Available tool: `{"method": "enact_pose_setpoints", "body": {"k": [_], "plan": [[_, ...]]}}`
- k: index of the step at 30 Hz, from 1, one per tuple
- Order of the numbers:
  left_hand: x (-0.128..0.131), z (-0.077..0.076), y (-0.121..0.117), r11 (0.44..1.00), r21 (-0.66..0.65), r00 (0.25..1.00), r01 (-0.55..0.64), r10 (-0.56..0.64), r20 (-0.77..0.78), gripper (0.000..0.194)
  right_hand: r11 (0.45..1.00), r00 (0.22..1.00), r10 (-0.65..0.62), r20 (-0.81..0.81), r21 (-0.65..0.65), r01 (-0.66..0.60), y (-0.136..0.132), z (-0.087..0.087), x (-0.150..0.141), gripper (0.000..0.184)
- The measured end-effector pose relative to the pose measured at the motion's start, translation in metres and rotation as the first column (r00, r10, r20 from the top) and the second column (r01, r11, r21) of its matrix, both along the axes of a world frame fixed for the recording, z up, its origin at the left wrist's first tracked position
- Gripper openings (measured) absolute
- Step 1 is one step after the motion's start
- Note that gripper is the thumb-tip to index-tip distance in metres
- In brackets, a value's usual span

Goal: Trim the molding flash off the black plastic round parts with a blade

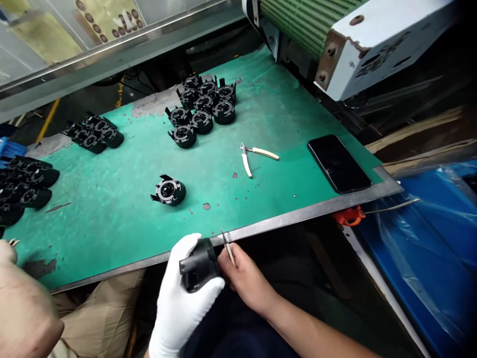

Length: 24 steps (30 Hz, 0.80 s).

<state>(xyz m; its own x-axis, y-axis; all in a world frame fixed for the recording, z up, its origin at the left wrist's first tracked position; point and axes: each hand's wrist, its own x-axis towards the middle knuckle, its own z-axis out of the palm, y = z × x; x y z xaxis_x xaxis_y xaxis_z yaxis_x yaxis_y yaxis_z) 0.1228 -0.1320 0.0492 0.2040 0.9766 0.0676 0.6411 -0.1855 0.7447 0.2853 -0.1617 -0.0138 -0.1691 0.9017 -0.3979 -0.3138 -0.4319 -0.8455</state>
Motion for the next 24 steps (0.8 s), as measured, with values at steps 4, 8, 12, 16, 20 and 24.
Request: {"method": "enact_pose_setpoints", "body": {"k": [4,8,12,16,20,24], "plan": [[-0.002,-0.009,0.013,0.961,0.277,0.924,0.011,0.096,-0.370,0.063,0.989,0.989,0.010,-0.148,-0.146,-0.032,-0.007,-0.011,0.009,0.048],[0.004,-0.022,0.016,0.940,0.340,0.895,-0.026,0.174,-0.412,0.050,0.980,0.982,0.144,-0.126,-0.120,-0.159,-0.005,-0.019,0.003,0.047],[0.009,-0.027,0.011,0.935,0.343,0.903,-0.096,0.227,-0.365,0.044,0.981,0.980,0.190,-0.064,-0.022,-0.191,0.002,-0.019,-0.003,0.043],[0.007,-0.029,0.006,0.931,0.346,0.896,-0.112,0.246,-0.371,0.045,0.976,0.976,0.219,-0.002,-0.003,-0.219,0.011,-0.011,0.003,0.039],[0.005,-0.032,0.005,0.924,0.369,0.898,-0.099,0.243,-0.367,0.045,0.980,0.979,0.201,0.044,-0.006,-0.201,0.019,-0.004,0.005,0.035],[0.004,-0.035,0.004,0.917,0.388,0.898,-0.090,0.244,-0.366,0.044,0.980,0.973,0.201,0.113,-0.017,-0.200,0.021,-0.002,0.001,0.034]]}}
